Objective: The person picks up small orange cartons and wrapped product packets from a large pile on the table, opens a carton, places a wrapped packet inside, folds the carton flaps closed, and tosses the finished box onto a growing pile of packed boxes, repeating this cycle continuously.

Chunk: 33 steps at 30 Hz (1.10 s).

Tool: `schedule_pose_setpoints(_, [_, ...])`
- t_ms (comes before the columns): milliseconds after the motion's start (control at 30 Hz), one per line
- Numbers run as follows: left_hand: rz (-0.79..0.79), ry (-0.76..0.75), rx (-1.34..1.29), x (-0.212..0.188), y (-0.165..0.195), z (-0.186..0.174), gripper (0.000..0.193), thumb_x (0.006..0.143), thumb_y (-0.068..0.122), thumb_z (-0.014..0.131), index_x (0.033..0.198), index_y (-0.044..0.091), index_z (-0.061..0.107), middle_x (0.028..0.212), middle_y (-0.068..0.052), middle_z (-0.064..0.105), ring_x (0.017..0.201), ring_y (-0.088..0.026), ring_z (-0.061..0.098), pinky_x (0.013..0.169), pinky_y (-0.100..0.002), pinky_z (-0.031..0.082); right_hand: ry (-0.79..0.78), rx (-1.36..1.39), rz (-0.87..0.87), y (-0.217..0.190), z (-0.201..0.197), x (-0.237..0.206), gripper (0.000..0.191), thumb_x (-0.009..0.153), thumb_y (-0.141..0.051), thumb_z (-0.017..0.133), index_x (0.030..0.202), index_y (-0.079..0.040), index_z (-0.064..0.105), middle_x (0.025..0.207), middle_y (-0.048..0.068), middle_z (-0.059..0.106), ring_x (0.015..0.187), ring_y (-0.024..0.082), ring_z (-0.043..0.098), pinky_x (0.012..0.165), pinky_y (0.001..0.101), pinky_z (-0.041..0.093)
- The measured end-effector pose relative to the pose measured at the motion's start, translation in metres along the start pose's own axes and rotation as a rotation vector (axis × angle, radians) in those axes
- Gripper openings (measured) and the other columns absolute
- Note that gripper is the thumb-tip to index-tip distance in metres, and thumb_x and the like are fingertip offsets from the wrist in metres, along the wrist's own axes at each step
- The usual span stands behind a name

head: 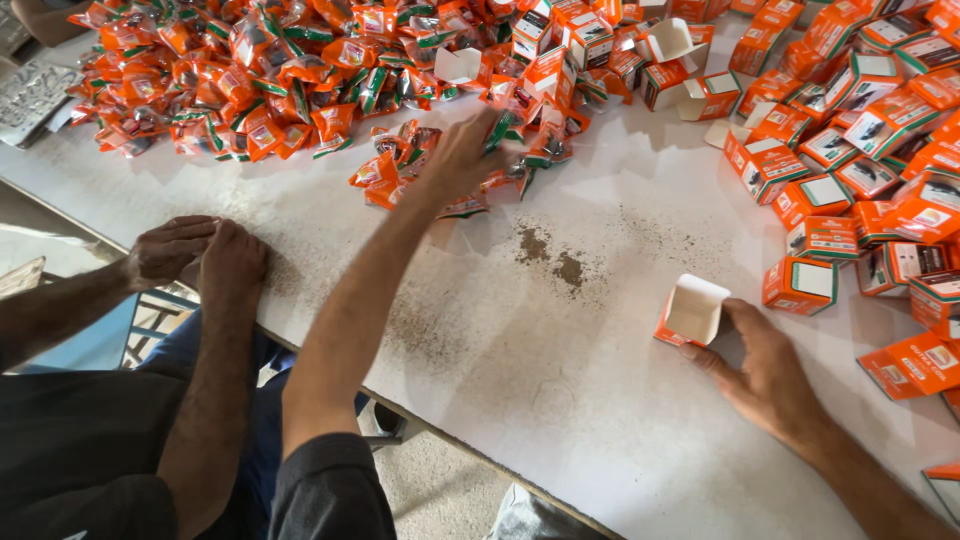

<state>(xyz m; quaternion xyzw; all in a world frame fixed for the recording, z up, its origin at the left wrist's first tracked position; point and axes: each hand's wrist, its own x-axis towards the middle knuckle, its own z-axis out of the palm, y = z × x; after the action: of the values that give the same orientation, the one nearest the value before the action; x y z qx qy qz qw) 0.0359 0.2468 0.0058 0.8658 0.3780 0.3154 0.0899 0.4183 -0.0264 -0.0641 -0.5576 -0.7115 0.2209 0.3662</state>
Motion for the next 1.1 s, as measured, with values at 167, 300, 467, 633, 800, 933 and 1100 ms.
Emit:
schedule_pose_setpoints(167, [0.095, 0.266, -0.331, -0.050, 0.151, 0.051, 0.076, 0.079, 0.037, 0.091, 0.133, 0.003, 0.049, 0.098, -0.012, 0.072, 0.072, -0.020, 0.067, 0.064, -0.034, 0.056, 0.112, -0.071, -0.049, -0.008, 0.002, 0.000, 0.053, 0.078, -0.029, 0.085, 0.115, 0.001, 0.063, 0.105, 0.017, 0.069, 0.093, 0.031, 0.067, 0.080, 0.0410, 0.054])
schedule_pose_setpoints(300, [0.454, 0.078, -0.552, -0.085, 0.231, 0.081, 0.046, 0.098, 0.024, 0.077, 0.134, 0.008, 0.054, 0.137, -0.018, 0.063, 0.110, -0.029, 0.072, 0.081, -0.034, 0.064, 0.067, 0.021, 0.035, -0.014, 0.001, -0.002, 0.056, 0.074, -0.025, 0.087, 0.119, -0.001, 0.063, 0.099, 0.016, 0.069, 0.082, 0.031, 0.067, 0.072, 0.0401, 0.054])
schedule_pose_setpoints(467, [0.387, 0.082, -0.199, -0.077, 0.245, 0.096, 0.047, 0.093, 0.020, 0.074, 0.135, 0.003, 0.060, 0.134, -0.017, 0.066, 0.107, -0.031, 0.070, 0.082, -0.040, 0.061, 0.161, -0.034, -0.074, -0.016, 0.001, -0.003, 0.043, 0.085, -0.016, 0.077, 0.124, -0.004, 0.066, 0.114, 0.017, 0.072, 0.102, 0.034, 0.071, 0.087, 0.0421, 0.055])
schedule_pose_setpoints(633, [0.157, -0.004, -0.236, -0.080, 0.236, 0.098, 0.033, 0.099, 0.027, 0.075, 0.126, 0.012, 0.065, 0.119, -0.008, 0.069, 0.094, -0.028, 0.072, 0.080, -0.040, 0.060, 0.143, -0.171, -0.336, -0.023, 0.001, -0.004, 0.060, 0.074, -0.013, 0.077, 0.127, 0.006, 0.056, 0.124, 0.027, 0.063, 0.117, 0.044, 0.061, 0.101, 0.0502, 0.048])
schedule_pose_setpoints(800, [0.082, -0.212, -0.240, -0.077, 0.245, 0.094, 0.039, 0.093, 0.031, 0.074, 0.127, 0.012, 0.069, 0.120, -0.021, 0.058, 0.104, -0.036, 0.063, 0.087, -0.049, 0.053, 0.117, -0.166, -0.185, -0.033, 0.006, -0.003, 0.057, 0.077, -0.022, 0.082, 0.122, 0.002, 0.058, 0.120, 0.022, 0.066, 0.115, 0.042, 0.062, 0.098, 0.0502, 0.049])
schedule_pose_setpoints(933, [0.285, -0.136, -0.216, -0.074, 0.246, 0.082, 0.047, 0.088, 0.032, 0.075, 0.128, 0.008, 0.068, 0.147, -0.035, 0.036, 0.134, -0.050, 0.039, 0.107, -0.060, 0.037, 0.138, -0.225, -0.178, -0.029, 0.004, -0.006, 0.051, 0.078, -0.014, 0.078, 0.123, 0.002, 0.059, 0.119, 0.023, 0.066, 0.116, 0.042, 0.062, 0.101, 0.0514, 0.049])
schedule_pose_setpoints(1100, [0.270, -0.044, -0.009, -0.074, 0.242, 0.087, 0.033, 0.092, 0.027, 0.078, 0.122, 0.015, 0.070, 0.160, -0.028, 0.039, 0.150, -0.044, 0.038, 0.120, -0.055, 0.037, 0.138, -0.209, -0.234, -0.023, 0.007, -0.005, 0.059, 0.079, -0.019, 0.081, 0.124, 0.010, 0.055, 0.120, 0.028, 0.063, 0.113, 0.046, 0.059, 0.099, 0.0536, 0.046])
